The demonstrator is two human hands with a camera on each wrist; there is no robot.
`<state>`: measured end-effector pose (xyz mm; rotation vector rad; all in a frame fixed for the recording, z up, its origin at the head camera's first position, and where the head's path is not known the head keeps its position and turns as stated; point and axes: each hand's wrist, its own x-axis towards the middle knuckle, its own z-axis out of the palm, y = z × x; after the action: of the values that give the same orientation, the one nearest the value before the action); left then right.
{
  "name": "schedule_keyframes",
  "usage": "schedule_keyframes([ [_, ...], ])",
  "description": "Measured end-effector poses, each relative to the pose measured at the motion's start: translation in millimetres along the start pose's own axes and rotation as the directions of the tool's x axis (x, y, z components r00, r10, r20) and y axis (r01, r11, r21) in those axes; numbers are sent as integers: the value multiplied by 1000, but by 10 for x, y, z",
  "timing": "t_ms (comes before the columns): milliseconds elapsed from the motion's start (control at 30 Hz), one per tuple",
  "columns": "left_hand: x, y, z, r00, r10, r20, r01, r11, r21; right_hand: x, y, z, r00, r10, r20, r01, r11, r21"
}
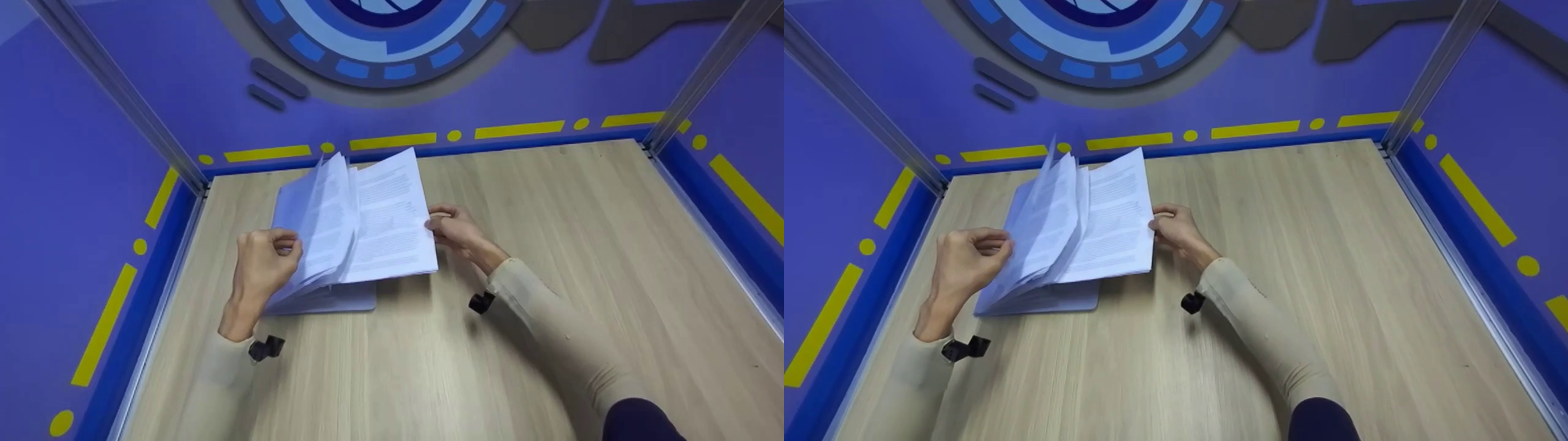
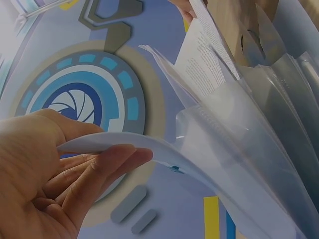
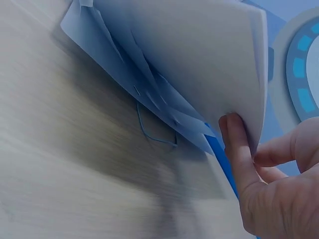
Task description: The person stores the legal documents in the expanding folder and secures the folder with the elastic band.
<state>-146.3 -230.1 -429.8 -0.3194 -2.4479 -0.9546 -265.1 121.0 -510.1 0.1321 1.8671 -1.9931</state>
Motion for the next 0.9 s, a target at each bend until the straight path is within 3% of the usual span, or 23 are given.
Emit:
schedule_keyframes([
  [167,7,5,-18,1000,4,6,-4,1000,4,17,-31,-60,999,8,-42,-8,1000,-15],
  [367,-8,-4,-20,1000,-3,7,3,1000,1,39,-18,-75,999,17,-30,-18,999,-27],
  [900,0,-9,9,1000,-2,11,2,1000,-22,10,74,130,1000,-12,3,12,1000,22],
])
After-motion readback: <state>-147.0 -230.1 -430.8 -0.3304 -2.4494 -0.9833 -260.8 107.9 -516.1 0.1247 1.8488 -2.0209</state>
